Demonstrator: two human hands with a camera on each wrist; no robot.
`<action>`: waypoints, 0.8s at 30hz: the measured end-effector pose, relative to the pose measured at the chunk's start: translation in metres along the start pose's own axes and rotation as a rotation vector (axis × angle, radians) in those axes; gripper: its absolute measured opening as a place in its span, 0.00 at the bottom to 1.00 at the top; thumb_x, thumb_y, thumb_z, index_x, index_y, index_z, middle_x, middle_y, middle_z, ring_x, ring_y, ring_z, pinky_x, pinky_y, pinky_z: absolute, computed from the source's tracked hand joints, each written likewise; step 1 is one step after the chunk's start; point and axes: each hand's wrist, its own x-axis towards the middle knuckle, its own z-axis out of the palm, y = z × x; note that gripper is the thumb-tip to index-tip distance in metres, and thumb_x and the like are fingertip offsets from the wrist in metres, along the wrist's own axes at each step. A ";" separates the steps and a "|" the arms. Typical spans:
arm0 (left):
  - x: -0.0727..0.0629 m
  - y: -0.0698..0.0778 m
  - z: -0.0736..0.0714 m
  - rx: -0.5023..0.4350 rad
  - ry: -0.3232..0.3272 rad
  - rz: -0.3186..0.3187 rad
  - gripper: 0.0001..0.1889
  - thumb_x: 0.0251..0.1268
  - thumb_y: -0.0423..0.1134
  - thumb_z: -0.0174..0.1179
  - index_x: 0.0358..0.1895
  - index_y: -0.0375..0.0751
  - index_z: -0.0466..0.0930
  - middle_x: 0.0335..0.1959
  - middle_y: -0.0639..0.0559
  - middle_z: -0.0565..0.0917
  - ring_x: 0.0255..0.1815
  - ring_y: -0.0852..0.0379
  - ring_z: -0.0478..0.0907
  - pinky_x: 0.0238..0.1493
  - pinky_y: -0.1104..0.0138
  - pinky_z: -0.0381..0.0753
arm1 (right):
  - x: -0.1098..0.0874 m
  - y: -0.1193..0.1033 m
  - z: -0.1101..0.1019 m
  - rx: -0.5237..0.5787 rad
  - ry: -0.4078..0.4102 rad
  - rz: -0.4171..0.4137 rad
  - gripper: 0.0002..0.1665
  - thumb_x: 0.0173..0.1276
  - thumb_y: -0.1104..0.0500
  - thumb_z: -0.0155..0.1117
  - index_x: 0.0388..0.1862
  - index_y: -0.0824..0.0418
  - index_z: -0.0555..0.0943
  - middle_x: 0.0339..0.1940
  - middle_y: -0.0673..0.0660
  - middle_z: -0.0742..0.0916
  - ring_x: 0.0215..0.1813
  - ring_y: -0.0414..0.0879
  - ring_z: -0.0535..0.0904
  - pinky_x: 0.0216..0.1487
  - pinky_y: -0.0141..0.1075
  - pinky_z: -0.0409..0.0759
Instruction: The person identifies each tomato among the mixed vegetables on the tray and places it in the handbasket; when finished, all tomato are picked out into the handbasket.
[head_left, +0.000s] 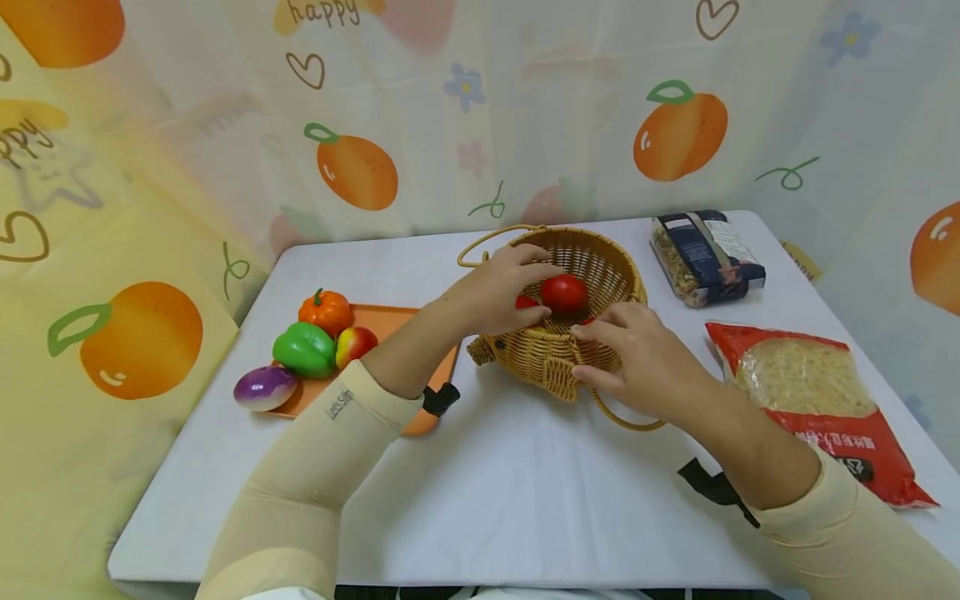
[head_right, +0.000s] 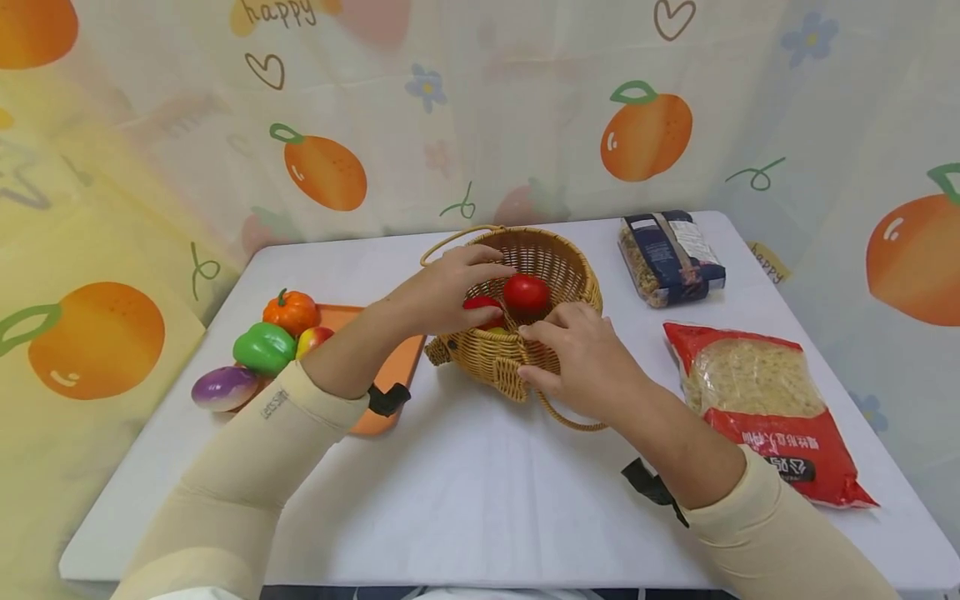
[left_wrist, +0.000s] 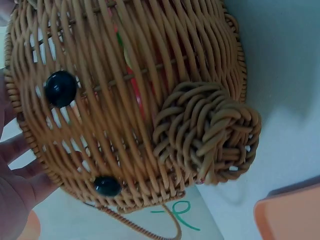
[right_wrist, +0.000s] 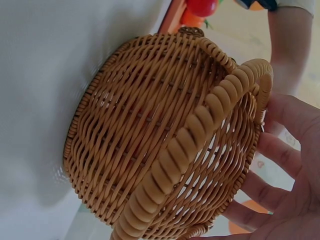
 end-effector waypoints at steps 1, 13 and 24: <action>-0.002 0.000 -0.001 0.000 0.007 -0.005 0.27 0.69 0.47 0.65 0.71 0.50 0.76 0.73 0.45 0.70 0.72 0.43 0.68 0.70 0.55 0.74 | 0.000 0.000 0.000 0.000 -0.004 0.003 0.29 0.64 0.46 0.76 0.63 0.53 0.84 0.56 0.60 0.80 0.62 0.58 0.73 0.61 0.57 0.78; -0.042 -0.019 -0.027 -0.005 0.005 -0.128 0.28 0.70 0.49 0.64 0.72 0.52 0.74 0.74 0.46 0.69 0.75 0.43 0.63 0.73 0.51 0.70 | -0.001 -0.001 -0.001 -0.002 -0.003 0.005 0.29 0.64 0.46 0.75 0.63 0.53 0.84 0.55 0.59 0.80 0.61 0.58 0.73 0.61 0.57 0.78; -0.101 -0.069 -0.034 0.059 -0.177 -0.360 0.30 0.68 0.46 0.65 0.72 0.47 0.73 0.72 0.40 0.70 0.71 0.35 0.66 0.70 0.44 0.71 | -0.001 -0.003 -0.002 0.003 -0.018 0.009 0.29 0.66 0.46 0.74 0.64 0.52 0.84 0.55 0.59 0.80 0.62 0.59 0.72 0.60 0.58 0.79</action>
